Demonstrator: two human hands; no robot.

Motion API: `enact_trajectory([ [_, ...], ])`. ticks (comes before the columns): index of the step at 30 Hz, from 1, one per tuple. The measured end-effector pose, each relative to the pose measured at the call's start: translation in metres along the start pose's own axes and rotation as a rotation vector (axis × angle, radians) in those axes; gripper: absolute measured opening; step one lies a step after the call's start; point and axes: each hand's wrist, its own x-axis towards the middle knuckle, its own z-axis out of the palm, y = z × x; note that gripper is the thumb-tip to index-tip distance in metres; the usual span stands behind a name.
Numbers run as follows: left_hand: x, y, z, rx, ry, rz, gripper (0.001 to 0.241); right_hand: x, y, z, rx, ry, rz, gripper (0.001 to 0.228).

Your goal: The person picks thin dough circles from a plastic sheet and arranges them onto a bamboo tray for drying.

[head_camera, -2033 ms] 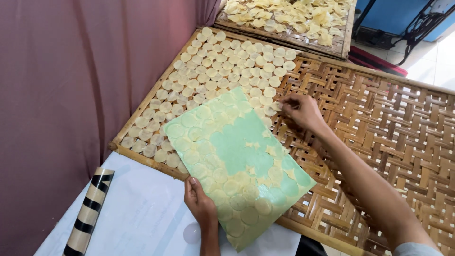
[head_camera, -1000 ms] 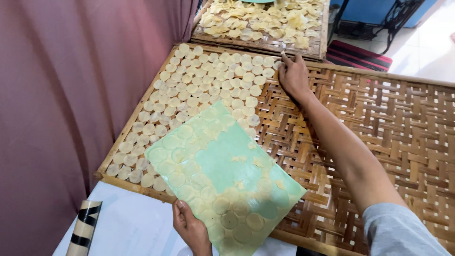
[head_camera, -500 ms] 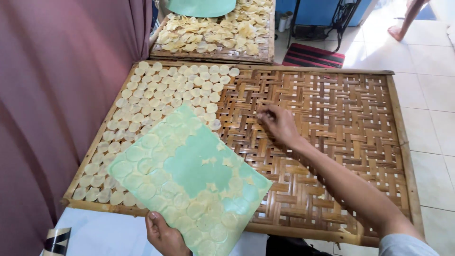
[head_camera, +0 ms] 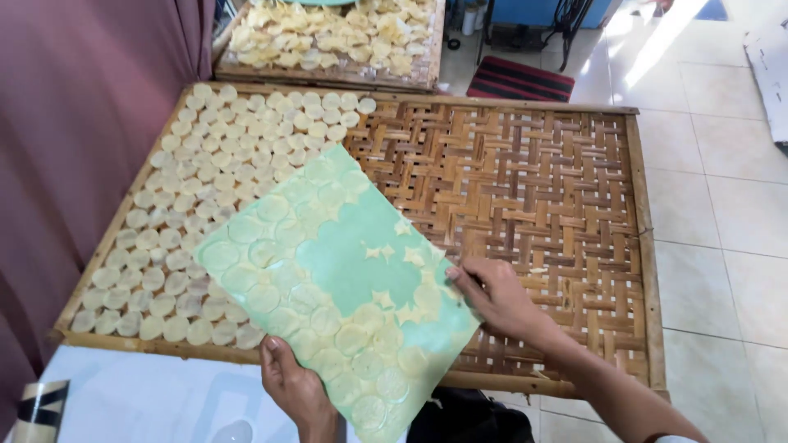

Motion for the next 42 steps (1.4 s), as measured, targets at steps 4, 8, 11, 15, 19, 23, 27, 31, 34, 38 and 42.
enact_trajectory([
  [4,-0.026,0.003,0.025,-0.051,0.043,-0.023,0.033,-0.027,-0.004,0.012,0.071,-0.01,0.009,0.03],
  [8,-0.042,-0.003,0.04,-0.163,0.12,-0.127,0.033,-0.038,-0.033,0.012,0.127,0.042,-0.073,0.016],
  [11,-0.046,-0.016,0.045,-0.249,0.167,-0.172,0.031,-0.041,-0.052,0.006,0.154,0.048,-0.039,0.009],
  [15,-0.046,-0.042,0.026,-0.314,0.151,-0.239,0.033,-0.042,-0.05,0.011,0.17,0.07,-0.004,0.016],
  [19,-0.054,-0.052,0.016,-0.502,-0.038,-0.375,0.04,-0.038,-0.043,0.011,0.15,0.071,0.113,0.014],
  [23,-0.058,-0.041,0.026,-0.442,-0.192,-0.56,0.046,-0.031,-0.034,0.01,0.097,0.091,0.169,0.013],
  [27,-0.064,-0.035,0.037,-0.37,-0.337,-0.752,0.068,-0.027,-0.03,0.008,-0.024,0.078,0.219,0.021],
  [31,-0.065,-0.05,0.03,-0.425,-0.387,-0.775,0.056,-0.005,-0.048,-0.009,-0.094,0.102,0.093,0.013],
  [34,-0.063,-0.062,0.025,-0.334,-0.402,-0.771,0.054,0.0,-0.04,-0.017,-0.105,0.136,0.024,0.014],
  [38,-0.065,-0.084,0.01,-0.236,-0.392,-0.765,0.055,-0.004,-0.01,-0.03,-0.186,0.189,0.119,0.015],
  [42,-0.068,-0.07,0.008,-0.374,-0.352,-0.672,0.055,-0.004,-0.019,-0.046,-0.273,0.231,0.242,0.021],
])
